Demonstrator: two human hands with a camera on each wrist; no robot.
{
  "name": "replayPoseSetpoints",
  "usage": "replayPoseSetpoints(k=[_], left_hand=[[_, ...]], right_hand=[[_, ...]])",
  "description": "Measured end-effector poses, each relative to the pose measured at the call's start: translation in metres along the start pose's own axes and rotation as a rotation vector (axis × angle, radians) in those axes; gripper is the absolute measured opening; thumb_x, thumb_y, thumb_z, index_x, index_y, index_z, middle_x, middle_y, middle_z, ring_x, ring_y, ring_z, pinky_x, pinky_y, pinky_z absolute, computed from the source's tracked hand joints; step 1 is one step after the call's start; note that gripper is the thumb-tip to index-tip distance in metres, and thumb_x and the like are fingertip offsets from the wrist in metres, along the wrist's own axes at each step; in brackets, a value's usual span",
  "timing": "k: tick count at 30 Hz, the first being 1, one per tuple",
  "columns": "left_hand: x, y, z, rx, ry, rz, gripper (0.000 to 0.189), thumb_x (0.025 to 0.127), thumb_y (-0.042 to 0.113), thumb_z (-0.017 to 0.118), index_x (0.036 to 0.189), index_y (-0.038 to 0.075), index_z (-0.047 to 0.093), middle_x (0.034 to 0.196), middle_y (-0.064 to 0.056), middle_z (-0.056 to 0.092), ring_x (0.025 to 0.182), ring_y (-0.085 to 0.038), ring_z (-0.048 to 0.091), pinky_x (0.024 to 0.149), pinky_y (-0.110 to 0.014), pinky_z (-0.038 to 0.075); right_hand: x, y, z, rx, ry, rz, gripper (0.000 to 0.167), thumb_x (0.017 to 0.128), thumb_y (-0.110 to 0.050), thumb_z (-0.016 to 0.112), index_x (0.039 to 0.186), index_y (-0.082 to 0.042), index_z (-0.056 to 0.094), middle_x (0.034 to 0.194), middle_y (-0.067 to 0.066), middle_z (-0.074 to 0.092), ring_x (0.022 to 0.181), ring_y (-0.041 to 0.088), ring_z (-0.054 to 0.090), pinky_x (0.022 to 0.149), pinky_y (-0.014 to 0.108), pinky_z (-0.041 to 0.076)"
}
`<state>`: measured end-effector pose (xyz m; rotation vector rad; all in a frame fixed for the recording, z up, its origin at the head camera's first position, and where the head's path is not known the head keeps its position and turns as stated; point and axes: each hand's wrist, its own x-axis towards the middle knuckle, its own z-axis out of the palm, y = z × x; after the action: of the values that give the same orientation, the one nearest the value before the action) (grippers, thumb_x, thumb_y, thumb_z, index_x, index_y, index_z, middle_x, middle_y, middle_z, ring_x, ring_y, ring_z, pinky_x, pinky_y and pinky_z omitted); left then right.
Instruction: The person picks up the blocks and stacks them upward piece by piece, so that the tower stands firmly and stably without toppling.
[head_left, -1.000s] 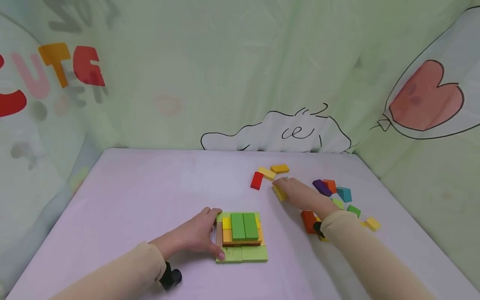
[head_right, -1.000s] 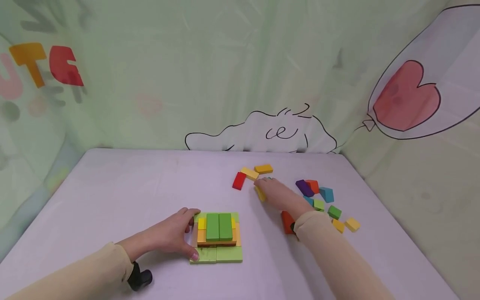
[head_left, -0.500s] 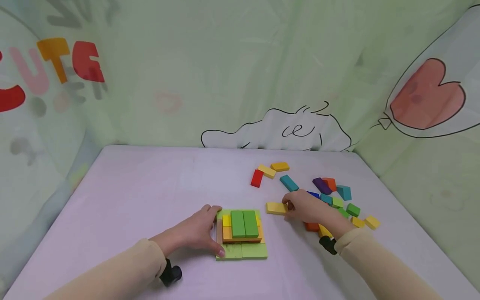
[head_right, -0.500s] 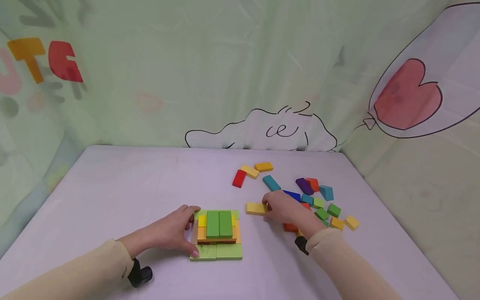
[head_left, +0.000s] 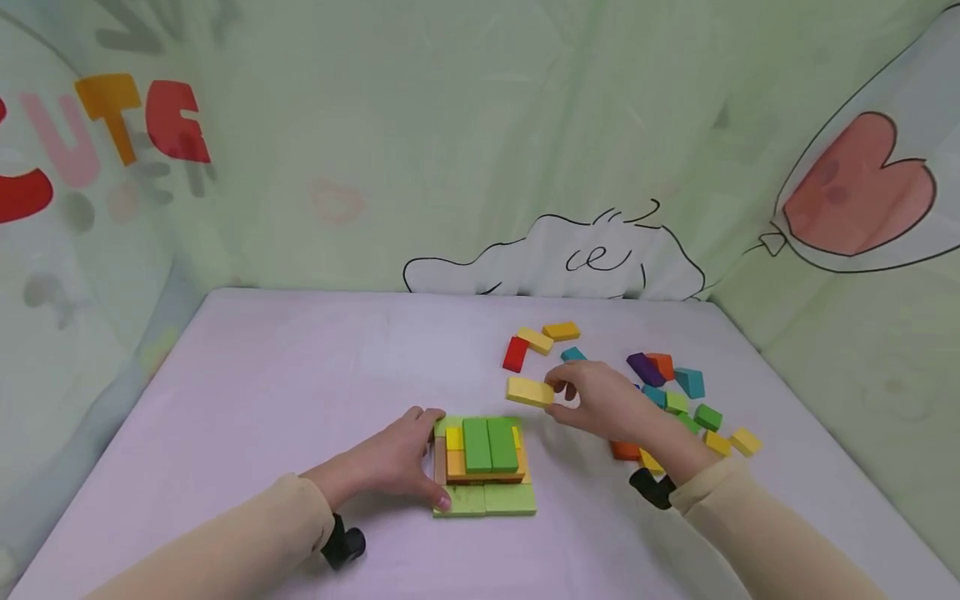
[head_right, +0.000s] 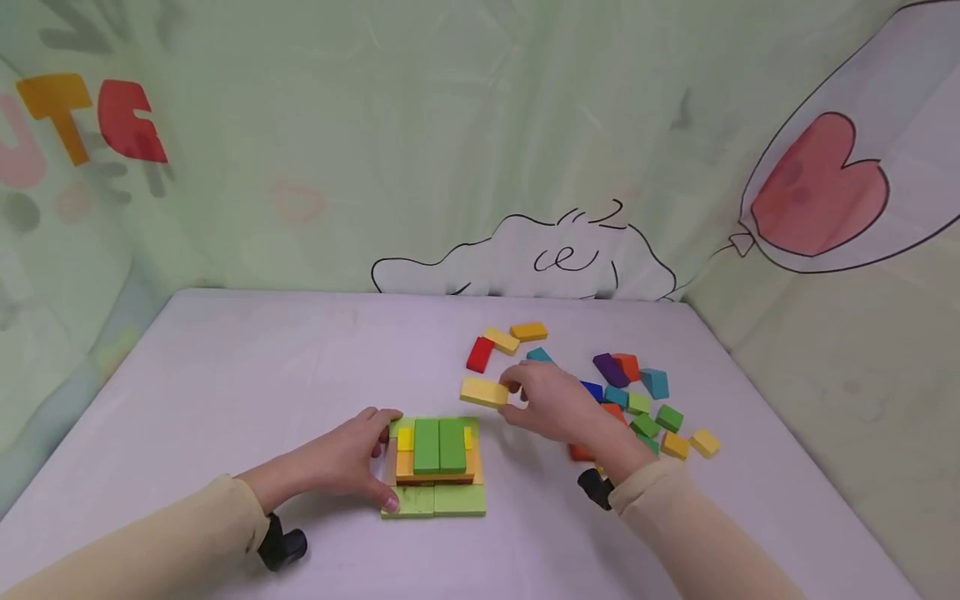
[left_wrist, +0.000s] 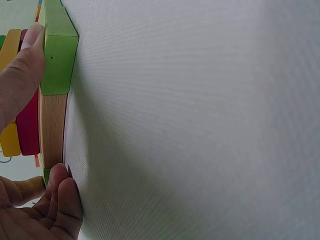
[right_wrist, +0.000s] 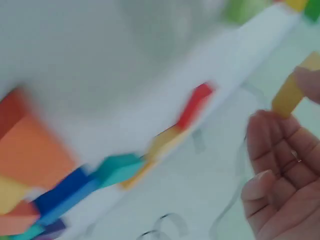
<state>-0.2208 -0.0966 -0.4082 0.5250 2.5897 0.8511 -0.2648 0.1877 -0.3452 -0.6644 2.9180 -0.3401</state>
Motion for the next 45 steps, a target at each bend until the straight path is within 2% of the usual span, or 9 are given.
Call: replayPoseSetpoints(k=[5,8,15,27,45], left_hand=[[0.001,0.001,-0.001,-0.001,0.000,-0.001,0.116,0.063,0.040,0.098,0.153,0.000,0.036,0.136,-0.018,0.051,0.111,-0.024,0.057,0.108,-0.048,0.050],[0.002,0.001,-0.001,-0.003,0.001,0.002,0.116,0.063,0.039,0.098,0.153,0.000,0.037,0.135,-0.017,0.052,0.110,-0.023,0.056,0.108,-0.047,0.050],[0.001,0.000,0.000,-0.009,0.002,0.006,0.115,0.064,0.038,0.098,0.153,-0.001,0.036,0.132,-0.017,0.052,0.109,-0.022,0.056,0.107,-0.047,0.051],[0.002,-0.002,-0.001,-0.005,-0.001,0.022,0.115,0.065,0.039,0.098,0.153,-0.002,0.036,0.132,-0.017,0.052,0.106,-0.021,0.056,0.104,-0.045,0.052],[-0.003,0.002,-0.003,-0.015,0.008,0.006,0.114,0.063,0.037,0.099,0.152,0.000,0.037,0.130,-0.016,0.053,0.107,-0.022,0.056,0.104,-0.047,0.052]], right_hand=[[-0.009,-0.032,-0.001,-0.036,0.007,-0.201,0.023,0.087,-0.019,0.081,0.107,-0.010,0.073,0.097,0.002,0.070,0.087,0.013,0.061,0.073,0.020,0.055],[-0.010,-0.043,0.003,-0.066,-0.010,-0.233,0.025,0.087,-0.021,0.082,0.108,-0.011,0.073,0.097,0.000,0.069,0.087,0.013,0.063,0.072,0.018,0.055],[-0.009,-0.048,0.006,-0.091,-0.021,-0.220,0.026,0.086,-0.022,0.083,0.108,-0.012,0.074,0.095,-0.002,0.068,0.086,0.012,0.063,0.070,0.017,0.053],[-0.008,-0.050,0.005,-0.061,-0.055,-0.200,0.027,0.087,-0.022,0.082,0.110,-0.012,0.073,0.096,-0.003,0.068,0.087,0.012,0.063,0.071,0.018,0.054],[-0.008,-0.049,0.005,-0.046,-0.078,-0.184,0.028,0.087,-0.024,0.082,0.111,-0.012,0.073,0.097,-0.003,0.068,0.086,0.012,0.061,0.071,0.018,0.053]])
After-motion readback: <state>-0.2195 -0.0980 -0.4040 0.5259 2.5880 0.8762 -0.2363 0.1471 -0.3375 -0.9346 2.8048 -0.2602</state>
